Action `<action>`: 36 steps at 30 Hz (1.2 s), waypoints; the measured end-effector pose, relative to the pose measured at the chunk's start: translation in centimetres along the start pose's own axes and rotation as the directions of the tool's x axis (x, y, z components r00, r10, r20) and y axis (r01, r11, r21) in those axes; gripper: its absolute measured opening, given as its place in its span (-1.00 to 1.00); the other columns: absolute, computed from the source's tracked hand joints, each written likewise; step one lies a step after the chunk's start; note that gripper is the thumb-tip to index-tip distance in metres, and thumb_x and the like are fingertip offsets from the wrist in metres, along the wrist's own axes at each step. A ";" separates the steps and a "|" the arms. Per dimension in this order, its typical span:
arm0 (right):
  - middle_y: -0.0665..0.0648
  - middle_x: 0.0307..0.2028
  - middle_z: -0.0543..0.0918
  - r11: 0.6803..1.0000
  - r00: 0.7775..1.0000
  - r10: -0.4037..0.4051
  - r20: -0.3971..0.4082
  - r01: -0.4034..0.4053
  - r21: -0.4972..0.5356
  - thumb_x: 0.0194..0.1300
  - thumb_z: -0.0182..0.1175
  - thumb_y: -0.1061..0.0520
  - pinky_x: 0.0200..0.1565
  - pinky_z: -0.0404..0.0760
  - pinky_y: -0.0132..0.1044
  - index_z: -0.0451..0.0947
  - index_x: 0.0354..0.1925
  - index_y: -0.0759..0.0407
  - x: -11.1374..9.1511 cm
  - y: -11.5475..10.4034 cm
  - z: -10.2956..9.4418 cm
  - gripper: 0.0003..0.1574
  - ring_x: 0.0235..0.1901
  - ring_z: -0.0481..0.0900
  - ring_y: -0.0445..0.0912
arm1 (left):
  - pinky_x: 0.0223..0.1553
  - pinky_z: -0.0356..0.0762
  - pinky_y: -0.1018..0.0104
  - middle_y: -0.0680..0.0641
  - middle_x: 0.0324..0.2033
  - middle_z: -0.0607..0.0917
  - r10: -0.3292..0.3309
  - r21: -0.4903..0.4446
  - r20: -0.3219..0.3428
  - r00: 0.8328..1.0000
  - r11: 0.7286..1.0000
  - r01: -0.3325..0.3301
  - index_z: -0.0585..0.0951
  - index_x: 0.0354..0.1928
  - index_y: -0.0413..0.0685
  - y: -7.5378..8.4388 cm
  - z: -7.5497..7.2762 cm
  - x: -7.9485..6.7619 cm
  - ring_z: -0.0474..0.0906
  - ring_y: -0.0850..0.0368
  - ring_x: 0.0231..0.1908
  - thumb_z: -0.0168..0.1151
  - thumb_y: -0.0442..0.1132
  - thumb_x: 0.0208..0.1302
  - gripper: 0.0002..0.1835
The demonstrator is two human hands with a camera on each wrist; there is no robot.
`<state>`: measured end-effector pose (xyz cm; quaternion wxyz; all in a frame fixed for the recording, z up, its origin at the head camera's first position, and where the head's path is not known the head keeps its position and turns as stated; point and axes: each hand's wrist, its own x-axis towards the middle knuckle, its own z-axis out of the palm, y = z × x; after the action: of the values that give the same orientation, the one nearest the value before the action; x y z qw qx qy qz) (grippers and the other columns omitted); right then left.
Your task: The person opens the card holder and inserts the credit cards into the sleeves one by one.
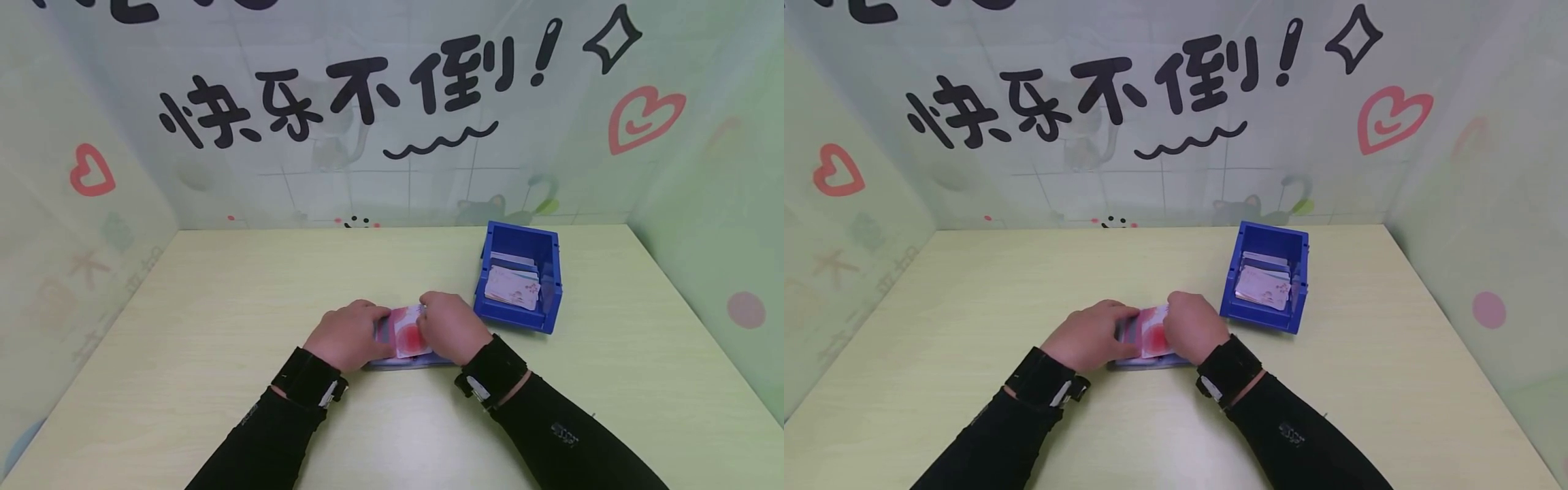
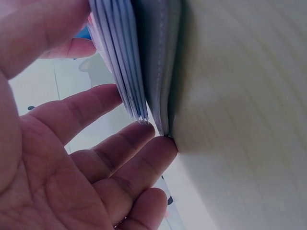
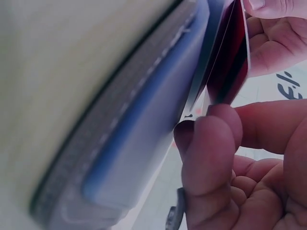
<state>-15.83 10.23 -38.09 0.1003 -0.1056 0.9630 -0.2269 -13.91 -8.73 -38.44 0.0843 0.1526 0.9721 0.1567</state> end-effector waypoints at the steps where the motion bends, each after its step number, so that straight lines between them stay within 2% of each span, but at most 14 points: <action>1: 0.27 0.18 0.73 1.000 1.000 -0.003 -0.001 0.003 0.000 0.56 0.15 0.10 0.30 0.62 0.04 0.56 0.31 0.34 0.0 0.0 0.0 -0.51 0.11 0.70 0.10 | 0.14 0.67 -0.08 -0.11 0.26 0.67 -0.001 0.000 0.000 1.000 1.000 0.001 0.61 0.38 0.04 0.0 0.0 0.0 0.60 -0.06 0.23 0.50 0.13 0.20 -0.28; 5: 0.27 0.16 0.73 1.000 1.000 -0.009 0.002 0.009 0.003 0.54 0.18 0.12 0.30 0.62 0.04 0.56 0.31 0.34 -0.1 -0.2 0.1 -0.51 0.07 0.70 0.09 | 0.17 0.65 -0.08 -0.10 0.27 0.66 -0.008 -0.008 0.002 1.000 1.000 0.008 0.61 0.39 0.04 0.0 -0.1 0.0 0.60 -0.06 0.25 0.50 0.12 0.20 -0.27; 9: 0.28 0.22 0.70 1.000 1.000 -0.001 0.008 0.001 0.017 0.53 0.20 0.12 0.33 0.59 0.05 0.52 0.35 0.33 -0.3 -0.3 0.2 -0.47 0.14 0.69 0.10 | 0.19 0.65 -0.06 -0.10 0.28 0.66 -0.015 -0.026 0.011 1.000 1.000 0.015 0.60 0.39 0.04 0.0 -0.2 -0.1 0.59 -0.05 0.24 0.52 0.11 0.19 -0.26; 22: 0.29 0.29 0.65 0.999 1.000 0.007 0.011 -0.007 0.043 0.52 0.19 0.14 0.37 0.56 0.06 0.44 0.41 0.35 -0.3 -0.5 0.5 -0.40 0.20 0.67 0.11 | 0.09 0.67 0.04 -0.06 0.29 0.64 -0.026 -0.067 0.043 0.999 0.997 0.029 0.55 0.43 0.06 -0.2 -0.4 -0.2 0.59 -0.01 0.10 0.61 0.11 0.08 -0.15; 31: 0.30 0.29 0.64 0.997 0.999 -0.027 0.023 0.025 0.069 0.52 0.18 0.17 0.39 0.54 0.06 0.41 0.42 0.37 -0.2 -0.7 0.7 -0.40 0.20 0.65 0.10 | 0.12 0.66 0.01 -0.08 0.27 0.65 -0.030 -0.079 0.048 0.998 0.996 0.033 0.51 0.45 0.00 -0.1 -0.5 -0.3 0.59 -0.02 0.10 0.65 0.08 0.04 -0.09; 36: 0.29 0.32 0.63 0.996 0.998 -0.020 0.058 0.015 0.088 0.54 0.16 0.16 0.41 0.51 0.07 0.38 0.46 0.34 -0.2 -1.0 0.7 -0.38 0.28 0.62 0.10 | 0.15 0.66 -0.02 -0.09 0.23 0.67 -0.027 -0.097 0.045 0.999 0.995 0.031 0.51 0.43 -0.04 0.0 -0.5 -0.3 0.60 -0.04 0.10 0.67 0.03 0.03 -0.09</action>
<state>-15.31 9.17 -38.20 0.1310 -0.1163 0.9478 -0.2663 -13.70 -8.99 -37.92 0.1149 0.1375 0.9633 0.1996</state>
